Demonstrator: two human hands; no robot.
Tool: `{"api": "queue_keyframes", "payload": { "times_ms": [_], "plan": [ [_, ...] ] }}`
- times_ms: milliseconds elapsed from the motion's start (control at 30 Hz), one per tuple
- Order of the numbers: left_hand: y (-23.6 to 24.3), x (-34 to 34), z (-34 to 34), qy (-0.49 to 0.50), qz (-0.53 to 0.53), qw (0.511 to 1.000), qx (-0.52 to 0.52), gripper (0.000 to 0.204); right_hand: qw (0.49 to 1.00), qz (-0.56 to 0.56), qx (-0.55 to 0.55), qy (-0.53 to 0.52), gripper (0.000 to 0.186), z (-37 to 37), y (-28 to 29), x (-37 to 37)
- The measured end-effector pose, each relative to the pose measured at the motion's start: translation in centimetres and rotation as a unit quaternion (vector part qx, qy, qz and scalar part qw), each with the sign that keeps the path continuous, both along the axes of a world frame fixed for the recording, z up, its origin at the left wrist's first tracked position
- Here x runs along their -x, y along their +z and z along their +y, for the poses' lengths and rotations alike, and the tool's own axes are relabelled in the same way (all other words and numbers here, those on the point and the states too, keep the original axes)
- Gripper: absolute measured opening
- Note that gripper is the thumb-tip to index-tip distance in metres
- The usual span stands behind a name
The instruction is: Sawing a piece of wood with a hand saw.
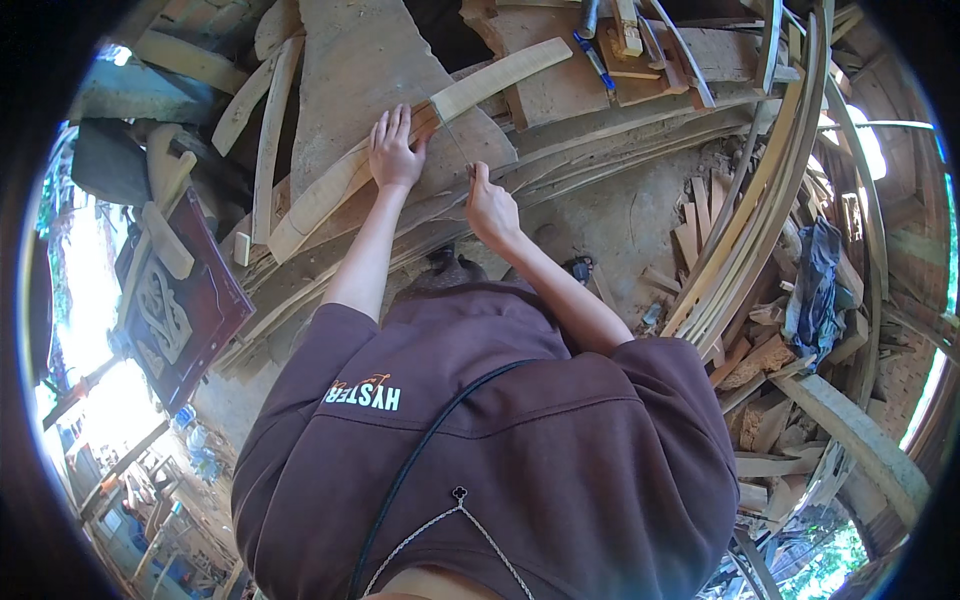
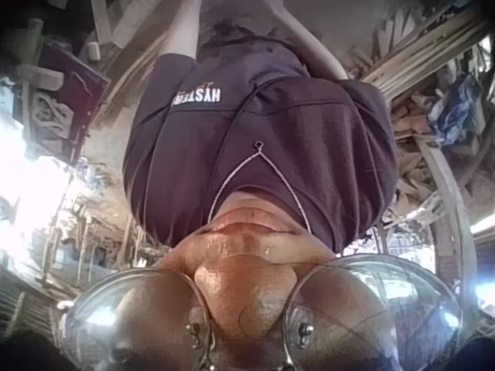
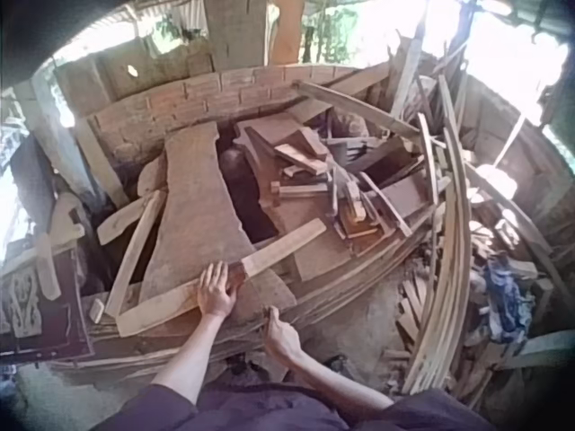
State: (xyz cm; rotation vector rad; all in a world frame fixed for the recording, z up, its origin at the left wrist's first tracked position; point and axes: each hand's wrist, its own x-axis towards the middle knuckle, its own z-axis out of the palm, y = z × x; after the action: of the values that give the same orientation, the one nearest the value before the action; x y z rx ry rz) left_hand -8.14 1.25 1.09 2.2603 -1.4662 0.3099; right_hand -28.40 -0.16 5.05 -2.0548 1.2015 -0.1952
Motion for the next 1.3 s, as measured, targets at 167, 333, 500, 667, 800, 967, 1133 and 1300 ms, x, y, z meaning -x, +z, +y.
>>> {"api": "queue_keyframes", "payload": {
  "times_ms": [167, 333, 500, 667, 800, 967, 1133, 1300],
  "plan": [
    [0.0, 0.1, 0.0, -0.002, 0.002, 1.0, 0.006, 0.062, 1.0, 0.006, -0.005, -0.004, 0.023, 0.0, 0.1, 0.0],
    [-0.1, 0.0, 0.1, 0.001, -0.002, 1.0, 0.004, 0.063, 1.0, -0.004, 0.0, -0.007, 0.022, 0.7, 0.2, 0.3],
    [-0.1, -0.1, -0.3, 0.002, 0.003, 1.0, 0.009, 0.064, 1.0, 0.015, 0.001, 0.004, 0.021, 0.8, 0.3, 0.0],
    [0.0, -0.5, -0.1, 0.002, -0.01, 1.0, -0.012, 0.063, 0.998, 0.055, 0.016, 0.016, 0.022, -0.2, 0.2, -1.2],
    [0.4, 0.0, -0.3, -0.006, 0.007, 1.0, 0.002, 0.062, 0.999, 0.042, 0.032, -0.004, 0.022, -2.1, 0.0, -3.1],
    [0.4, 0.0, 0.2, 0.002, -0.001, 1.0, 0.005, 0.06, 0.999, 0.032, 0.018, 0.015, 0.023, -0.8, 0.2, -1.5],
    [0.9, 0.1, 0.1, 0.0, 0.002, 1.0, 0.007, 0.059, 0.999, 0.051, -0.006, 0.011, 0.024, 0.4, 0.6, 0.7],
    [0.7, 0.4, -0.7, -0.022, 0.014, 1.0, 0.01, 0.059, 0.999, -0.013, 0.051, -0.002, 0.023, -2.8, -0.7, -2.5]
  ]
}}
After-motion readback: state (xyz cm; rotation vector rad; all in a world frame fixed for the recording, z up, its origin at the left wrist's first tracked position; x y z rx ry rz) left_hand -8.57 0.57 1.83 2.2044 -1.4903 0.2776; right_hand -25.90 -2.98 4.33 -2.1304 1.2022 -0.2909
